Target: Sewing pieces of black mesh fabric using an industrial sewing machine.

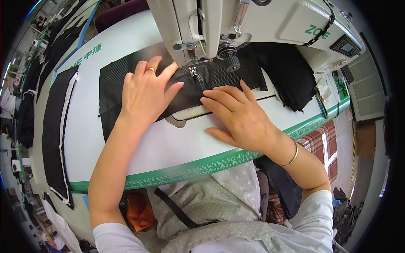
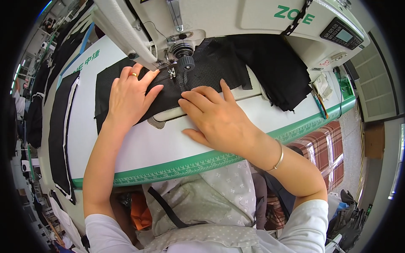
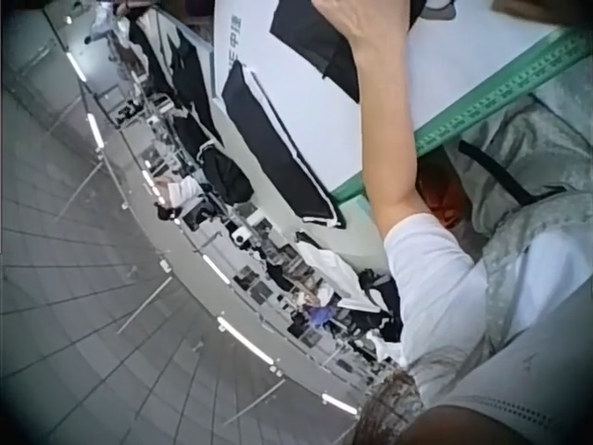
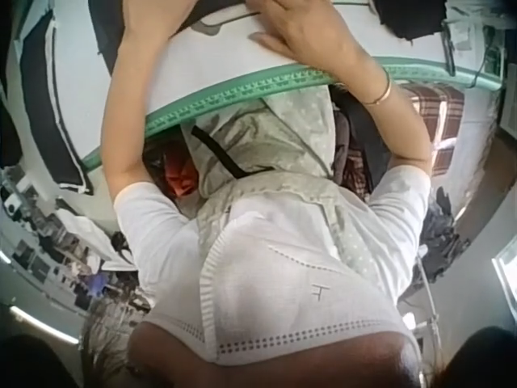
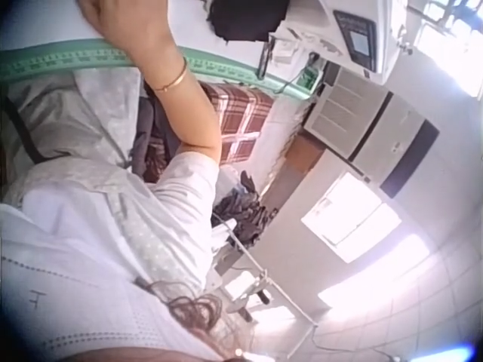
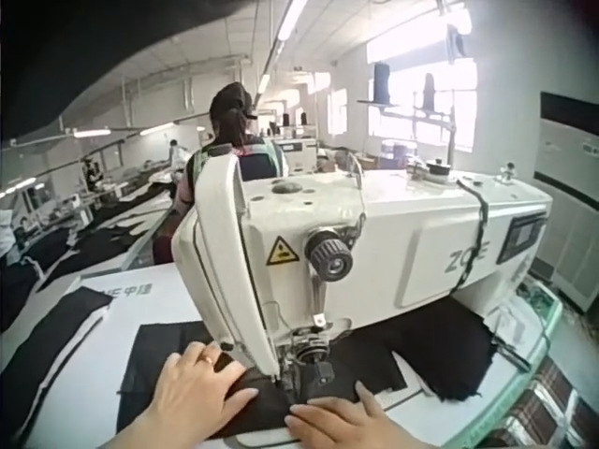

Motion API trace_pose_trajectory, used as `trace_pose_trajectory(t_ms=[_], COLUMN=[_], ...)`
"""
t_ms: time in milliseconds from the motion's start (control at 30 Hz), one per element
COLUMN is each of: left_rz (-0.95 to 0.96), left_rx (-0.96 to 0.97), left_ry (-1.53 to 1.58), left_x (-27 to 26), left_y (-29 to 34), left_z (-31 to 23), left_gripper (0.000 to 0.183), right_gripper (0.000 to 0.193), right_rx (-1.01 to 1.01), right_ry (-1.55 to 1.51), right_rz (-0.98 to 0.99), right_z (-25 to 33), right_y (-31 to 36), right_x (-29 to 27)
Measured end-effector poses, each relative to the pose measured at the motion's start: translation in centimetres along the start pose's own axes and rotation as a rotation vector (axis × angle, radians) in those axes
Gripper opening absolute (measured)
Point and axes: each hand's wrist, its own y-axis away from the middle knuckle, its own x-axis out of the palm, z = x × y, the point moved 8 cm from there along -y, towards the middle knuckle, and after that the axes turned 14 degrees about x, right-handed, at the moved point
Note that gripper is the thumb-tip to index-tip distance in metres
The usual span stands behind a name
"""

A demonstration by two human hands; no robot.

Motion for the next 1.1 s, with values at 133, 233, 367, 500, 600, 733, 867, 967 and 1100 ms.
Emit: trace_pose_trajectory(t_ms=[133, 233, 367, 500, 600, 733, 867, 967, 1100], left_rz=[-0.145, -0.167, -0.017, 0.065, 0.08, 0.059, 0.045, 0.044, 0.017], left_rx=[0.088, 0.257, 0.308, 0.276, 0.293, 0.28, 0.262, 0.244, 0.221], left_ry=[-0.024, 0.284, 0.488, 0.599, 0.581, 0.586, 0.578, 0.571, 0.567], left_x=[-1.3, -1.9, -1.9, -1.5, -1.3, -0.8, -0.4, 0.0, 0.5], left_y=[1.1, 2.3, 3.8, 4.4, 4.3, 3.8, 3.1, 2.6, 2.1], left_z=[-1.4, -3.5, -5.0, -4.2, -3.6, -3.0, -2.3, -1.7, -1.1], left_gripper=[0.039, 0.044, 0.054, 0.061, 0.057, 0.059, 0.056, 0.053, 0.05], right_gripper=[0.059, 0.058, 0.053, 0.051, 0.053, 0.053, 0.05, 0.049, 0.045], right_rx=[0.022, -0.029, -0.087, -0.109, -0.085, -0.068, -0.086, -0.093, -0.12], right_ry=[0.004, -0.015, -0.014, -0.019, -0.056, -0.043, 0.003, -0.042, -0.073], right_rz=[-0.017, -0.042, -0.047, -0.053, -0.018, -0.036, -0.043, -0.024, -0.04], right_z=[-0.2, -0.3, -0.3, -0.1, -0.1, -0.5, -1.2, -1.8, -2.8], right_y=[0.1, -0.1, -0.2, -0.2, -0.4, -1.0, -2.0, -2.8, -4.0], right_x=[-0.2, -0.1, -0.1, -0.2, 0.0, 0.1, 0.4, 0.7, 0.6])
